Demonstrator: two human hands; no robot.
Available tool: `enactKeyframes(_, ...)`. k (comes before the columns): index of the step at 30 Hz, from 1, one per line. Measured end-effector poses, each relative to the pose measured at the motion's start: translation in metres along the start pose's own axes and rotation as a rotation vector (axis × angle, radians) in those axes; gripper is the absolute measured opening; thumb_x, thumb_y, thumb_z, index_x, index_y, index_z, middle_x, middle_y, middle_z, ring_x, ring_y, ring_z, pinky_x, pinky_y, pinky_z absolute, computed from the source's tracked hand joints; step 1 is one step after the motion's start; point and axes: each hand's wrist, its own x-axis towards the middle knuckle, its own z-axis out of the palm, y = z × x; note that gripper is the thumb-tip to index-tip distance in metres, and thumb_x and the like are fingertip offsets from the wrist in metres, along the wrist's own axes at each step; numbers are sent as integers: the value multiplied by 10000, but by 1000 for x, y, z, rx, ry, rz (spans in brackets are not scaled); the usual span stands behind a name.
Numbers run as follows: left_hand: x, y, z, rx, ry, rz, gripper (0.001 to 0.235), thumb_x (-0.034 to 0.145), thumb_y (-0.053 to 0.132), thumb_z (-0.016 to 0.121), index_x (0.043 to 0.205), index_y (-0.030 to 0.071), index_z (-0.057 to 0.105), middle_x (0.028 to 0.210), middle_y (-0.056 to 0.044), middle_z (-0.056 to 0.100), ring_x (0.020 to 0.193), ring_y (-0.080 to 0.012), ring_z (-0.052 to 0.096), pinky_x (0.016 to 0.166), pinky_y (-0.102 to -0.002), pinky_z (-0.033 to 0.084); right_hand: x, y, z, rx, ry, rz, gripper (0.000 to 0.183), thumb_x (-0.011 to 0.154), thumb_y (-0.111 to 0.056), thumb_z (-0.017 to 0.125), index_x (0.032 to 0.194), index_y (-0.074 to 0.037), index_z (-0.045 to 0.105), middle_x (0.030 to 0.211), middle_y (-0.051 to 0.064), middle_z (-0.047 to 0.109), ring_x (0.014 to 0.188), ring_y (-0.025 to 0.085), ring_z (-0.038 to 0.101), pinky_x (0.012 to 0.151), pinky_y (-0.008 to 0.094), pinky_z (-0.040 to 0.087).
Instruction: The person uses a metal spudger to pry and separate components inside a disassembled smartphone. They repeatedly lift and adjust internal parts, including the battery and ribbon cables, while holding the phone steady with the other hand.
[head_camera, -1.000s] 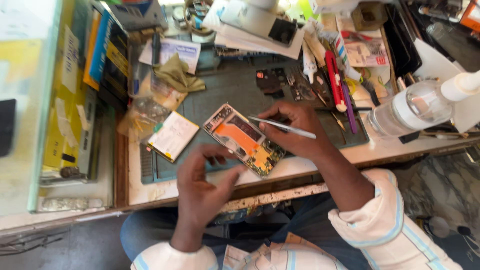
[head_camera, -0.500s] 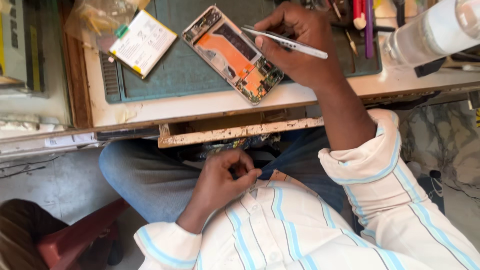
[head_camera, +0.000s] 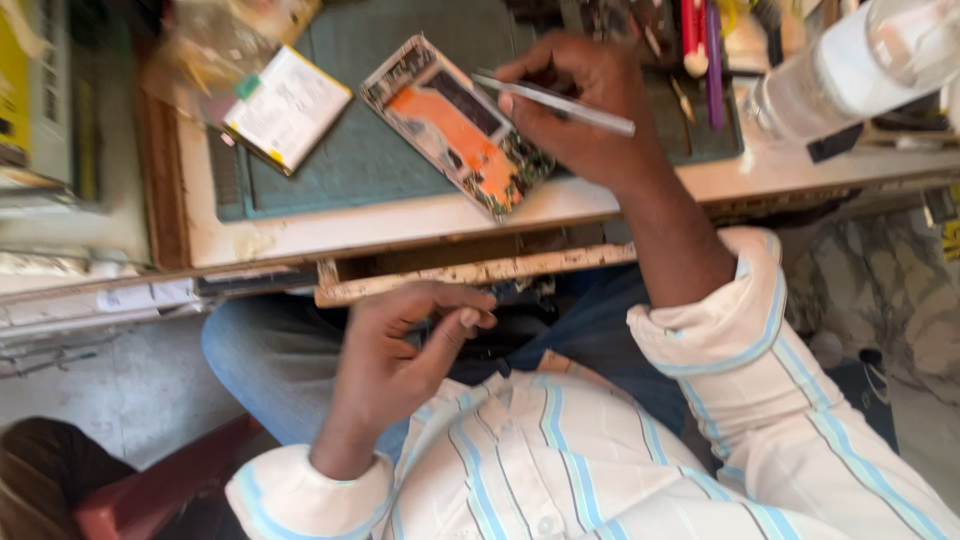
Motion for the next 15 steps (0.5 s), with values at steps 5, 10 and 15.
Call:
enactKeyframes(5,68,40,-26,630,308,499,80,987,87,747,1062,63,733,1013,-102,741,931,-254,711,805,-365,533,3,-13,4,75,34,170,176,976,-79,786,1134,-12,750,989,62,770,872,68,711,757,240,584)
enactKeyframes(10,124,40,-29,916,390,435,382,884,217,796,1230,93,695,1170,-110,684,1177,-346,540,965,-496,391,5,-18,2,52,50,220,181,942,-99,794,1101,-18,765,918,58,772,785,63,696,676,243,558)
enactKeyframes(15,134,23,-28,1028,463,452,540,883,289,794,1341,49,641,1301,-156,634,1278,-385,481,1038,-532,341,7,-26,2,33,41,219,152,886,-64,781,1027,-13,761,907,58,775,791,64,698,681,241,559)
